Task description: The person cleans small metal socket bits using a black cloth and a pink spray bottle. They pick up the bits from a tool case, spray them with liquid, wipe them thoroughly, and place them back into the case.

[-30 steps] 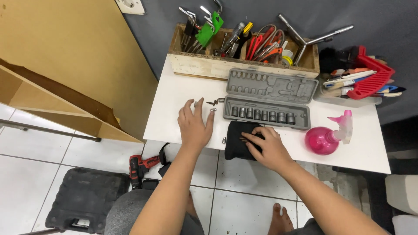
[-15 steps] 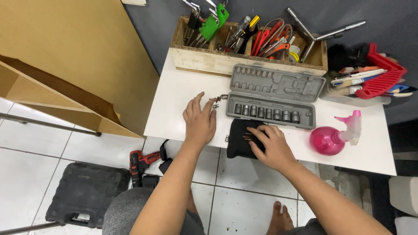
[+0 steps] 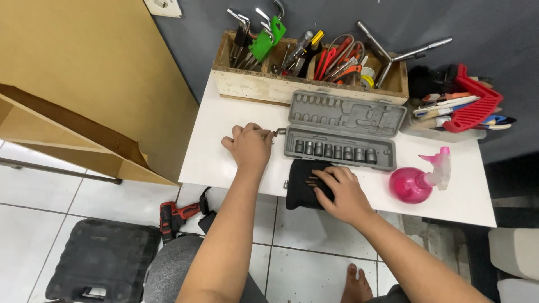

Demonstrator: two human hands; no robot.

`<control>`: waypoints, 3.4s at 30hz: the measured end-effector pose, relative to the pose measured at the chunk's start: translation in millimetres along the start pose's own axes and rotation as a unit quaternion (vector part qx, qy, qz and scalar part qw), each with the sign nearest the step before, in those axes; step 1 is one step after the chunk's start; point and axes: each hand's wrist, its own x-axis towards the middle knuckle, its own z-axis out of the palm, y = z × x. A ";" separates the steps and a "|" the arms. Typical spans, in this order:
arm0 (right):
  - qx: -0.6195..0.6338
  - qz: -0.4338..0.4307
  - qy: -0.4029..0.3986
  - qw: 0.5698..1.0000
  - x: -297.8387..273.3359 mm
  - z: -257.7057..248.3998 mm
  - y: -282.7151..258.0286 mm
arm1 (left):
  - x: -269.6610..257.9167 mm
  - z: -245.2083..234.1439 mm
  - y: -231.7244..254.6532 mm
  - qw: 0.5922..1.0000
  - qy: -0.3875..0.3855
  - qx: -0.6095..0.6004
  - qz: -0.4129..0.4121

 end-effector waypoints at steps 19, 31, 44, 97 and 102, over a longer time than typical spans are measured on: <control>0.097 0.000 0.027 0.995 2.5 -8.3 0.4 | -61.5 8.7 21.1 0.941 -0.097 -0.089 0.313; 0.049 -0.007 0.007 0.999 2.2 -13.3 -8.2 | -31.9 11.3 2.1 0.967 -0.011 -0.087 0.241; 0.002 0.025 -0.047 0.999 4.1 -8.7 -3.9 | -6.0 3.5 3.2 1.000 0.010 0.007 0.009; -0.002 0.004 -0.015 1.000 2.4 -0.8 2.3 | -5.4 14.0 5.7 0.996 0.072 -0.025 0.040; 0.036 0.013 0.009 0.999 1.5 2.0 5.3 | -31.2 -7.0 26.5 0.961 0.071 -0.164 0.212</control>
